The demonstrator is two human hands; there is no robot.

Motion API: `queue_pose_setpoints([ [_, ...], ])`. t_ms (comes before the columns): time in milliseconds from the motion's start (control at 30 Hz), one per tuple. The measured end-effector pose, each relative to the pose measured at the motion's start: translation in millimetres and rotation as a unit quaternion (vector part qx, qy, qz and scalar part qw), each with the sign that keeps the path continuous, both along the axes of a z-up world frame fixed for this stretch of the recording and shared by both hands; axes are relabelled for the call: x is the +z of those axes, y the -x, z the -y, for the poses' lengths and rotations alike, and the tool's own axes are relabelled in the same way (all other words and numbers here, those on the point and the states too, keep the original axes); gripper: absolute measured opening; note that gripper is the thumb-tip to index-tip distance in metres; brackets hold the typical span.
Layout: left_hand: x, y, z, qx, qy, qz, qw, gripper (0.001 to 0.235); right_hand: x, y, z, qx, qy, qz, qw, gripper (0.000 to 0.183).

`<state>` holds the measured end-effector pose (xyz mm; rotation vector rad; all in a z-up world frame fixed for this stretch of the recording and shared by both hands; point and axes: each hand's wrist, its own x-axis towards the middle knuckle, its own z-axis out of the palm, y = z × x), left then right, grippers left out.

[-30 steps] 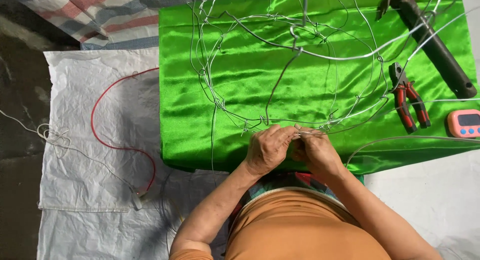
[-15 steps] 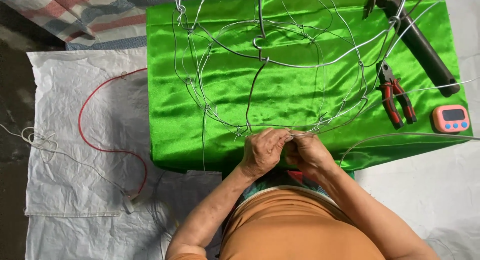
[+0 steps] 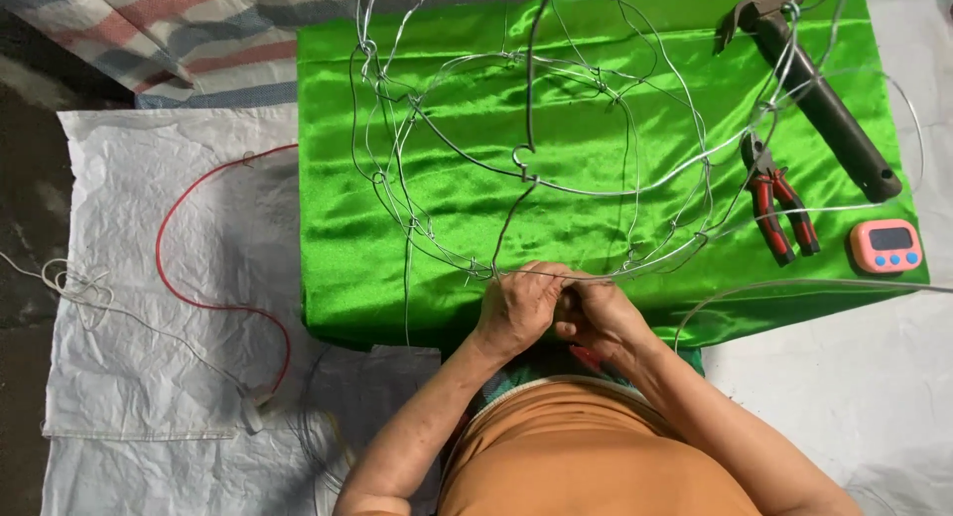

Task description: Assembling a circular wire frame by manually twisting metal wires together to create connections.

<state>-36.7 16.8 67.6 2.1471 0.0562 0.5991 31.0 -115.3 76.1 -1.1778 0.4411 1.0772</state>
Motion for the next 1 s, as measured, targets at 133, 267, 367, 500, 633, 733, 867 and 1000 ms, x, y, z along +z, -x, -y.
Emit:
queue_pose_setpoints([
  [133, 2.9, 1.8, -10.5, -0.026, 0.063, -0.033, 0.997, 0.013, 20.3, 2.3, -5.0, -0.013, 0.002, -0.021, 1.0, 0.008],
  [267, 2.3, 2.1, -15.1, -0.04, 0.07, -0.058, 0.995, 0.013, -1.6, 12.2, 21.2, -0.047, -0.022, 0.03, 0.998, 0.009],
  [367, 6.7, -0.2, -12.1, -0.044, 0.072, -0.059, 0.995, 0.013, 14.7, 24.2, 35.8, -0.069, 0.046, 0.171, 0.982, 0.026],
  [500, -7.2, 2.2, -13.5, -0.07, 0.086, -0.07, 0.991, 0.014, 4.2, 15.4, 64.6, -0.077, 0.092, 0.319, 0.94, 0.023],
  [633, -29.0, -0.6, -11.1, -0.07, 0.103, -0.066, 0.99, 0.013, 10.5, 9.9, 66.6, -0.114, 0.062, 0.416, 0.9, 0.02],
  [733, -38.7, -3.5, -10.5, -0.068, 0.116, -0.062, 0.989, 0.012, 1.7, 1.1, 69.3, -0.13, 0.045, 0.443, 0.886, 0.021],
  [867, -52.7, -6.1, -7.3, -0.047, 0.119, -0.067, 0.989, 0.014, -1.2, 8.6, 76.3, -0.109, 0.057, 0.474, 0.872, 0.018],
  [1000, -43.0, -7.9, -4.9, -0.04, 0.136, -0.06, 0.988, 0.014, 10.3, 24.6, 71.4, -0.084, 0.069, 0.525, 0.844, 0.014],
])
